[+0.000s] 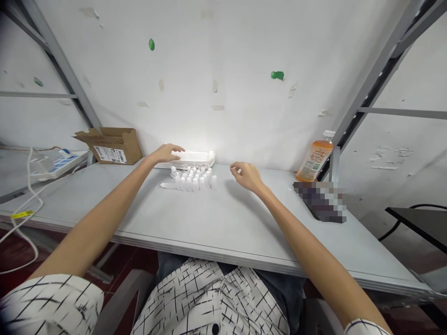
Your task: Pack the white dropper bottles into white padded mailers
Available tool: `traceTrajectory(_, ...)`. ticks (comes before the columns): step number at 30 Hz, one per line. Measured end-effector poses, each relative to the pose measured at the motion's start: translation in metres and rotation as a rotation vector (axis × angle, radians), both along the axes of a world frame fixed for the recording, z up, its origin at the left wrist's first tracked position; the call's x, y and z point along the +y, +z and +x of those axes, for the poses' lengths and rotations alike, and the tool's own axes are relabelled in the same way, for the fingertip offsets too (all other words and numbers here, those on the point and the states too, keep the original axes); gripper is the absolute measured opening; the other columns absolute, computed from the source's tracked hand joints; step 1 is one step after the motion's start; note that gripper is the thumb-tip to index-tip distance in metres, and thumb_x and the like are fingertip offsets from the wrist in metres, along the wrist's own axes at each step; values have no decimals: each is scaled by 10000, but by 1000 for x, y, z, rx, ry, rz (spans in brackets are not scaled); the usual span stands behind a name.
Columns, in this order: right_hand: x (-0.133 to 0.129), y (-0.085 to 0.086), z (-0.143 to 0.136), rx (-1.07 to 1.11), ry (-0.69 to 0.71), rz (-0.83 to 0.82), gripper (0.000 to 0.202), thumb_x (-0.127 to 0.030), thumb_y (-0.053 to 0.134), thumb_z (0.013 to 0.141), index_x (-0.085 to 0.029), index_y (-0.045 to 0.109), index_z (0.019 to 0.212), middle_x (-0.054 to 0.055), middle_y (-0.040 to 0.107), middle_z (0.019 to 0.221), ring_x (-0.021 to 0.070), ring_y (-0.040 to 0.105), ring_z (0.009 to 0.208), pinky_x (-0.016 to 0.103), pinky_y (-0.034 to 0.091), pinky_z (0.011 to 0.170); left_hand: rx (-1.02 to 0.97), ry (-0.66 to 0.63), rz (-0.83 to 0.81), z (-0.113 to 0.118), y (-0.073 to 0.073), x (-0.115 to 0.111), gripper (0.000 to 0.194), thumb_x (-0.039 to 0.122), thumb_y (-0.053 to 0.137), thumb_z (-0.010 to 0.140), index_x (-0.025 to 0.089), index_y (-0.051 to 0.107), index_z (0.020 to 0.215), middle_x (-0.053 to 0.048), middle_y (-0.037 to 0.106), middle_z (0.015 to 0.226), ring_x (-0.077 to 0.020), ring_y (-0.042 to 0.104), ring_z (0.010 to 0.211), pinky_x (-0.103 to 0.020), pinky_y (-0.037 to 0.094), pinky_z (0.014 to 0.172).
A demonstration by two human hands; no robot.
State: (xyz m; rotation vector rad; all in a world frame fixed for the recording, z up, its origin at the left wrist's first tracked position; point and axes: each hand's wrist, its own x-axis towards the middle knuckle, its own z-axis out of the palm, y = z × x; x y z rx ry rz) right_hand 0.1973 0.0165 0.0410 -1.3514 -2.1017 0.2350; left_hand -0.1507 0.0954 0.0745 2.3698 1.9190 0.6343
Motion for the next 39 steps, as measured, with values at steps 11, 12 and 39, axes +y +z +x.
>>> traceTrajectory(11,-3,-17,47,-41,-88,-38,260,-295,485,947,-190,695,1058,29,764,909,151,700,652,272,419,672,208,-51,-389,9,14,49,759,353,729,628,302,586,1372,-66,594,1414,-297,607,1207,-356,492,953)
traceTrajectory(12,-3,-16,47,-54,-89,-26,259,-294,482,949,-192,697,1053,31,764,937,149,699,659,270,414,668,199,-60,-380,9,13,51,705,360,708,651,297,612,1346,-54,616,1389,-280,613,1202,-331,491,952)
traceTrajectory(39,-10,-7,25,140,13,-22,224,-369,598,914,-179,701,975,41,747,972,139,694,626,259,458,667,209,-174,697,95,67,-45,291,264,473,949,212,758,972,-75,731,1039,-267,628,1002,-373,443,756)
